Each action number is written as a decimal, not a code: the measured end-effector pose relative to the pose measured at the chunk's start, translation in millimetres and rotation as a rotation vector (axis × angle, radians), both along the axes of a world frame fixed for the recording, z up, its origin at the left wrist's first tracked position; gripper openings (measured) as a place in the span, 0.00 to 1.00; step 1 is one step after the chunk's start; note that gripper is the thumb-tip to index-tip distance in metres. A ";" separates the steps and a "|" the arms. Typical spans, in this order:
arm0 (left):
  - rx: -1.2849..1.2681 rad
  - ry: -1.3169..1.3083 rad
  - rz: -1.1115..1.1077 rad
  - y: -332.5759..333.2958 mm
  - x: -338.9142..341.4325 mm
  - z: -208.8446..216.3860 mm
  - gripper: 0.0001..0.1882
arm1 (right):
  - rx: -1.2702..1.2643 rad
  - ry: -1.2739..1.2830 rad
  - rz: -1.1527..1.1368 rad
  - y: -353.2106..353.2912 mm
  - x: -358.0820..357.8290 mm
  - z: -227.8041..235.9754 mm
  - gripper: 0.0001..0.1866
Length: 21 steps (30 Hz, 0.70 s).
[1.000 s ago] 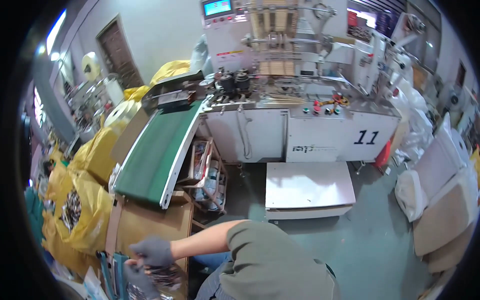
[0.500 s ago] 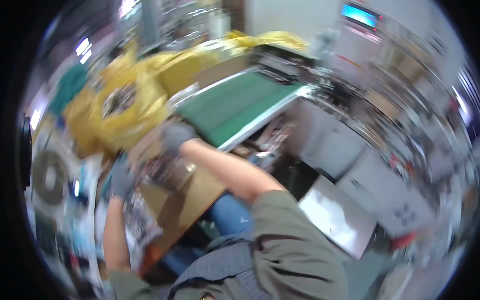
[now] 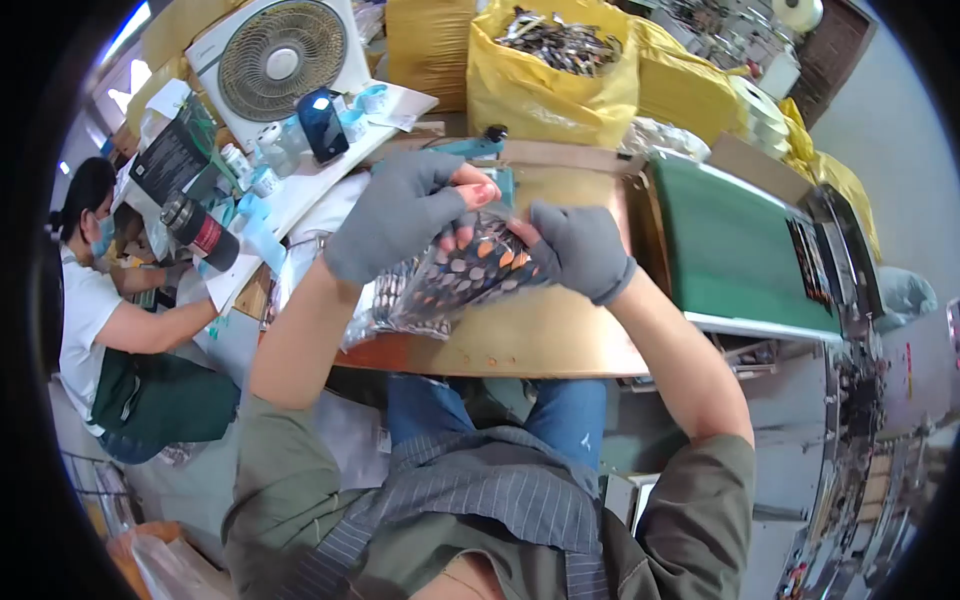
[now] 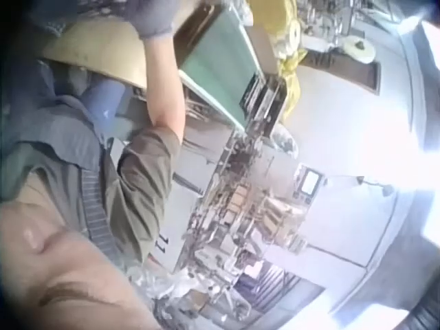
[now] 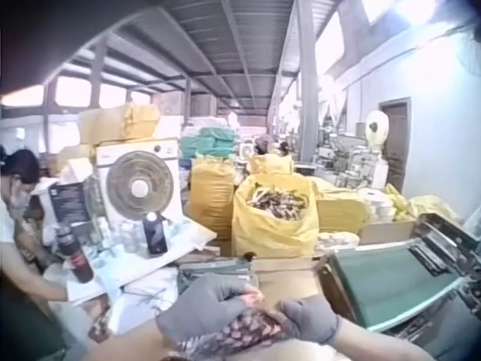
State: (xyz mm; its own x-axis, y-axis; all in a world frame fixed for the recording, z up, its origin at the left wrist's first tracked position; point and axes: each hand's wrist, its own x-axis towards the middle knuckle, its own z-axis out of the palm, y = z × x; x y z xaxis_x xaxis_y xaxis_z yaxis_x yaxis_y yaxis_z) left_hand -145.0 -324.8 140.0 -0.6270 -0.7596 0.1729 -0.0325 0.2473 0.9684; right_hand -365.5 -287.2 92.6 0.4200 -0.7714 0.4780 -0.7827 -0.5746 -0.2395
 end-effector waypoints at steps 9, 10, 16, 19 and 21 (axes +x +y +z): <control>0.322 -0.103 0.211 -62.3 29.9 -183.7 0.24 | -0.032 -0.187 -0.385 -157.0 33.2 -92.4 0.20; 0.318 -0.107 0.212 -72.1 28.4 -199.8 0.24 | -0.035 -0.300 -0.539 -186.4 19.5 -97.9 0.23; 0.552 0.029 0.473 -130.6 31.0 -212.9 0.22 | -0.006 -0.208 -0.355 -250.4 64.7 -48.1 0.23; 0.862 0.043 0.425 -169.9 49.1 -217.3 0.22 | -0.075 -0.221 -0.349 -249.2 81.6 -33.8 0.15; 0.854 0.079 0.393 -180.4 52.0 -221.5 0.22 | -0.071 -0.101 -0.507 -262.0 58.4 -69.9 0.11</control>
